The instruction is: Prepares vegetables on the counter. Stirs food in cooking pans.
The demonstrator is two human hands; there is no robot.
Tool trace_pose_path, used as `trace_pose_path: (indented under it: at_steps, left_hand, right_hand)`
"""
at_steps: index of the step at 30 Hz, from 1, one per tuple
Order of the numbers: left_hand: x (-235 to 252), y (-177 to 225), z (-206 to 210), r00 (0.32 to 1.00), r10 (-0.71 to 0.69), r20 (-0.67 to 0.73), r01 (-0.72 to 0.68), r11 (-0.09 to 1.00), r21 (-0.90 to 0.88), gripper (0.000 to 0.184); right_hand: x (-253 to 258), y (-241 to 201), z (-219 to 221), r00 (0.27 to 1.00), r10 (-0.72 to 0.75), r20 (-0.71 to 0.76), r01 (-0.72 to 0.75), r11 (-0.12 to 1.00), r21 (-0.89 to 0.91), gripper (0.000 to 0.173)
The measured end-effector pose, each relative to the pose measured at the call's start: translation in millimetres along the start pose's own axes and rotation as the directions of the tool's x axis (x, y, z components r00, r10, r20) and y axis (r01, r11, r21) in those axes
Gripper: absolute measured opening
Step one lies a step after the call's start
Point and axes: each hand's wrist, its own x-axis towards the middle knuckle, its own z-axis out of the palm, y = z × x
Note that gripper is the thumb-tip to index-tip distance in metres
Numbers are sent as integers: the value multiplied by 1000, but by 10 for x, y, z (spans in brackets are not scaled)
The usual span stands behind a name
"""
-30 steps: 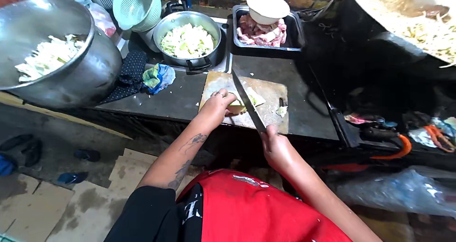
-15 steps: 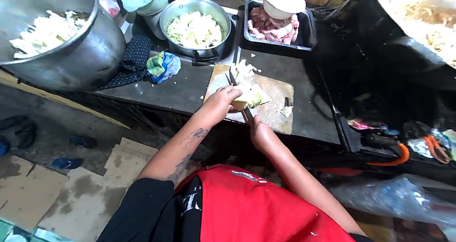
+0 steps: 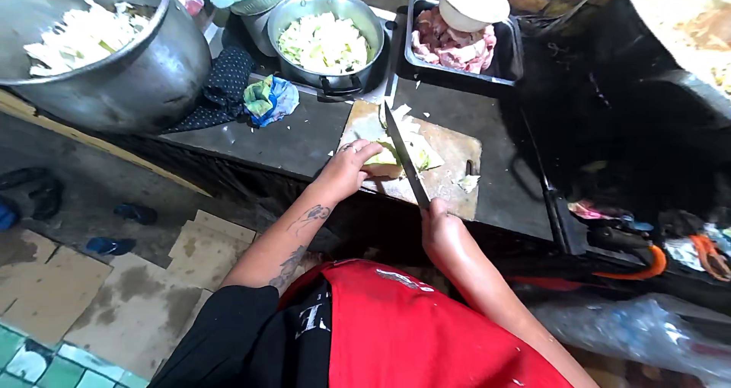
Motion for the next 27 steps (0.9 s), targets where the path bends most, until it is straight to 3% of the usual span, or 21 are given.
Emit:
trace_pose_path:
  at_steps: [7, 11, 18, 24, 27]
  left_hand:
    - [-5, -38, 16, 999, 26, -23, -25, 1000, 13, 56]
    - [-26, -73, 63, 999, -33, 14, 33, 999, 13, 64]
    - [-5, -98, 101, 998, 31, -46, -30, 1000, 5, 63]
    - [-12, 41, -138, 1000, -12, -18, 13, 999, 48, 60]
    - [118, 273, -447, 988, -101, 116, 77, 979, 191, 60]
  right_hand:
    - [408, -66, 265, 994, 60, 94, -59, 998, -12, 31]
    - [370, -29, 314, 996, 36, 81, -38, 999, 16, 29]
    - [390, -107, 226, 992, 43, 122, -43, 999, 0, 34]
    - [565, 192, 144, 988, -82, 134, 36, 949, 314, 32]
    - [557, 300, 107, 990, -89, 114, 46, 941, 335, 34]
